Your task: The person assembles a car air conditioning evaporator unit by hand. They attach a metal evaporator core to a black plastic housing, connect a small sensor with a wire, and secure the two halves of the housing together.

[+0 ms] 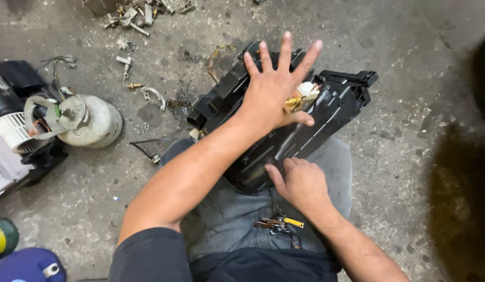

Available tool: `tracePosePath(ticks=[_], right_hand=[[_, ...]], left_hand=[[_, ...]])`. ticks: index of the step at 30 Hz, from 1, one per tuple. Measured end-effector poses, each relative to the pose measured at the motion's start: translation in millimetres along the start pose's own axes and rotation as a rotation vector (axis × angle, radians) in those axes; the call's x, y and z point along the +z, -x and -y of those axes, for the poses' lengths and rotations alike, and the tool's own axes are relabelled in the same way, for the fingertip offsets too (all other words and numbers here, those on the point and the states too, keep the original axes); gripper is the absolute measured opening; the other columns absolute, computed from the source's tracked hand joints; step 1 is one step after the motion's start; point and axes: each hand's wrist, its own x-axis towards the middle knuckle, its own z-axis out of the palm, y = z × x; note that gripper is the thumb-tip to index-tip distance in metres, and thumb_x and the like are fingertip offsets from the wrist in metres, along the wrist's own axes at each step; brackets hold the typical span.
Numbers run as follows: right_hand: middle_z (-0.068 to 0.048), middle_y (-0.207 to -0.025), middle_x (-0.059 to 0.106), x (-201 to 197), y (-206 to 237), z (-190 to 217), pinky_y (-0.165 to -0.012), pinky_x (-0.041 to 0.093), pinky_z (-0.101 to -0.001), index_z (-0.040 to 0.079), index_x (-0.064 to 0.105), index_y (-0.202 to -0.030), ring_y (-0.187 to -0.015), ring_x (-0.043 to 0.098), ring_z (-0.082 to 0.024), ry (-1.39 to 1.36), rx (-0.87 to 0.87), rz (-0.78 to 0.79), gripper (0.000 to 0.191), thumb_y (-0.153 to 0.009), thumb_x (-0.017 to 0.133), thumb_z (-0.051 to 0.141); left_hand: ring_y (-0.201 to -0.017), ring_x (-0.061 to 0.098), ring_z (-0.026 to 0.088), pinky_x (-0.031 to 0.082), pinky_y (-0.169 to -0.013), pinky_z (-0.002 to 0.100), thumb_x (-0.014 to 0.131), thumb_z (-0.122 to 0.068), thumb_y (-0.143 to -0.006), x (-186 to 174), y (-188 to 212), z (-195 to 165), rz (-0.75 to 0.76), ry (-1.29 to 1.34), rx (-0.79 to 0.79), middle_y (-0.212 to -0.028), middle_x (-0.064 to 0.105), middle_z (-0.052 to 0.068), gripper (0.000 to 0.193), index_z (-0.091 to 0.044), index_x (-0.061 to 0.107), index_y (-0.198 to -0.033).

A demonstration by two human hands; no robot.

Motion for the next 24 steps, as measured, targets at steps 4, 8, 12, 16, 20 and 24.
tracePosePath(ticks=[4, 8, 12, 16, 20, 24], right_hand=[[-0.018, -0.063, 0.065, 3, -2, -2, -0.061, 0.052, -0.0511, 0.004, 0.062, -0.064, -0.064, 0.065, -0.041, -0.084, 0.089, 0.088, 0.052, -0.092, 0.069, 0.048], [-0.02, -0.055, 0.062, 19, 1, 2, -0.058, 0.048, -0.0492, 0.0, 0.063, -0.066, -0.056, 0.061, -0.039, -0.278, 0.359, 0.11, 0.052, -0.091, 0.069, 0.045], [-0.015, -0.052, 0.054, 30, 7, 7, -0.051, 0.045, -0.0447, -0.001, 0.066, -0.072, -0.051, 0.05, -0.023, -0.678, 0.541, 0.043, 0.044, -0.092, 0.068, 0.038], [-0.012, -0.052, 0.052, 27, 6, 8, -0.053, 0.044, -0.0431, -0.004, 0.066, -0.07, -0.051, 0.049, -0.018, -0.708, 0.589, 0.146, 0.049, -0.093, 0.068, 0.039], [-0.018, -0.053, 0.053, 23, 5, 10, -0.057, 0.046, -0.0444, -0.006, 0.064, -0.072, -0.05, 0.054, -0.025, -0.591, 0.569, 0.146, 0.05, -0.093, 0.065, 0.039], [-0.022, -0.057, 0.052, 20, 9, 13, -0.059, 0.048, -0.045, -0.005, 0.066, -0.075, -0.051, 0.055, -0.029, -0.588, 0.478, 0.043, 0.044, -0.092, 0.062, 0.035]], left_hand=[[-0.123, 0.052, 0.057, 0.018, -0.112, 0.081, 0.087, -0.065, -0.07, 5, -10, 2, 0.161, -0.056, -0.076, -0.153, 0.032, 0.03, 0.126, -0.03, 0.01, -0.163], [-0.111, 0.061, 0.048, 0.02, -0.112, 0.08, 0.086, -0.053, -0.073, 16, -7, 10, 0.098, -0.026, -0.048, -0.149, 0.045, 0.027, 0.118, -0.035, 0.01, -0.162], [-0.11, 0.063, 0.043, 0.02, -0.111, 0.08, 0.087, -0.046, -0.071, 28, -1, 12, -0.037, 0.03, -0.001, -0.139, 0.059, 0.018, 0.118, -0.034, 0.011, -0.16], [-0.111, 0.063, 0.042, 0.019, -0.111, 0.078, 0.087, -0.041, -0.068, 31, -1, 14, -0.092, 0.05, 0.017, -0.136, 0.062, 0.016, 0.119, -0.033, 0.01, -0.159], [-0.113, 0.063, 0.042, 0.018, -0.114, 0.077, 0.086, -0.038, -0.072, 29, -1, 14, -0.041, 0.031, -0.004, -0.137, 0.062, 0.015, 0.119, -0.033, 0.007, -0.161], [-0.108, 0.063, 0.046, 0.02, -0.109, 0.077, 0.088, -0.04, -0.066, 25, 1, 13, -0.147, 0.023, 0.036, -0.136, 0.061, 0.019, 0.122, -0.031, 0.009, -0.158]])
